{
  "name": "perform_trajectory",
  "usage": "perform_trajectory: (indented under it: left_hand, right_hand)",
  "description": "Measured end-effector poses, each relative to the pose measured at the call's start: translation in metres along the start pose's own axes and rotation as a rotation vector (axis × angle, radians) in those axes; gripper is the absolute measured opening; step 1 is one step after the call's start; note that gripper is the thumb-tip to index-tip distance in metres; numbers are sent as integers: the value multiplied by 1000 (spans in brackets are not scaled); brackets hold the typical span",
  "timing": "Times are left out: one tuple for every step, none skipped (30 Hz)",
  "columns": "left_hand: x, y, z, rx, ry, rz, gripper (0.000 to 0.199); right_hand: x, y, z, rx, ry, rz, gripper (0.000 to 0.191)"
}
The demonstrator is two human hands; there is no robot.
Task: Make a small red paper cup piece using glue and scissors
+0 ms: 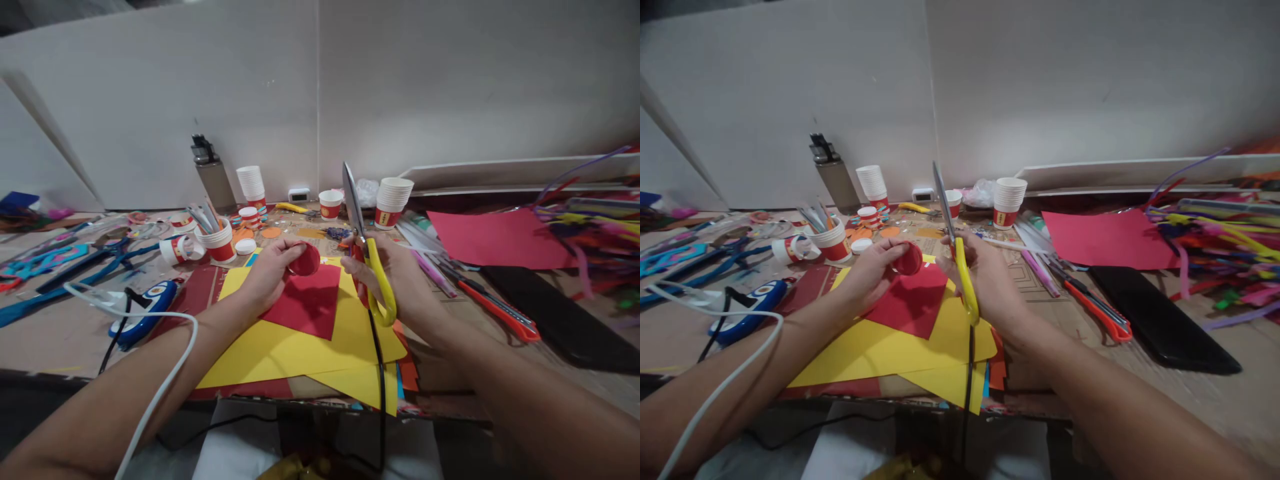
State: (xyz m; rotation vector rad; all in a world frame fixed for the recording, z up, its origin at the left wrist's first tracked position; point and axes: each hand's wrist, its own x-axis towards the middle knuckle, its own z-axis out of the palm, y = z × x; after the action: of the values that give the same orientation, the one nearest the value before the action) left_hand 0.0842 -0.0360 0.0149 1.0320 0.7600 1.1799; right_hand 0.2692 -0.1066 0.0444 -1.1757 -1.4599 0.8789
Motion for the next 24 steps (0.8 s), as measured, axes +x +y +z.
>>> perform_trajectory:
  left_hand:
    - [3, 2, -2, -45, 34, 2, 19]
    - [5, 3, -3, -84, 66, 4, 19]
    - [7, 5, -4, -108, 89, 0, 19]
    - [8, 6, -4, -122, 110, -7, 18]
    - [9, 8, -4, -126, 130, -12, 18]
    - [9, 9, -4, -130, 154, -24, 18]
    - [10, 9, -4, -137, 170, -41, 17]
    - [10, 10, -4, -151, 182, -55, 17]
    - [10, 10, -5, -167, 191, -70, 17]
    - [11, 10, -6, -185, 196, -83, 17]
    - [12, 9, -7, -201, 200, -94, 17]
    - [13, 9, -9, -213, 208, -104, 17]
    - [15, 8, -11, -223, 208, -119, 18]
    - [16, 8, -14, -227, 213, -134, 18]
    - [18, 8, -16, -229, 218, -146, 18]
    - [20, 8, -19, -230, 225, -150, 17]
    - [21, 8, -21, -230, 234, -152, 17]
    - [22, 9, -23, -228, 242, -152, 16]
    - [23, 9, -24, -225, 249, -151, 16]
    - [24, 10, -26, -221, 254, -153, 15]
    - [24, 11, -27, -214, 257, -154, 15]
    - [24, 12, -28, -206, 258, -154, 15]
    - [23, 13, -28, -198, 256, -150, 16]
    - [23, 13, -29, -192, 254, -145, 18]
  right_hand:
    - [0, -1, -1, 5, -6, 32, 35]
    - [0, -1, -1, 5, -12, 54, 36]
    - [0, 0, -1, 1, -19, 66, 37]
    - [1, 1, -2, -3, -26, 73, 38]
    - [2, 1, -2, -7, -29, 78, 39]
    - [3, 2, -1, -15, -32, 87, 40]
    - [4, 3, -1, -25, -33, 104, 39]
    - [5, 4, -1, -40, -38, 129, 39]
    - [6, 5, -1, -53, -48, 162, 38]
    - [7, 5, -2, -62, -66, 200, 38]
    - [9, 6, -2, -73, -90, 238, 37]
    - [10, 6, -2, -89, -117, 268, 37]
    - [12, 6, -2, -112, -144, 287, 37]
    - [13, 6, -2, -143, -166, 302, 37]
    - [15, 6, -3, -180, -182, 313, 37]
    - [17, 5, -2, -220, -193, 324, 37]
    - [19, 5, -2, -259, -207, 337, 38]
    - [21, 4, -2, -298, -229, 351, 39]
    - [23, 3, -1, -345, -255, 359, 40]
    - [25, 2, 1, -406, -279, 355, 40]
    - [26, 1, 3, -483, -297, 336, 40]
    - [26, 0, 5, -572, -307, 306, 39]
    - [26, -1, 7, -668, -307, 264, 38]
    - [24, -1, 10, -768, -295, 222, 35]
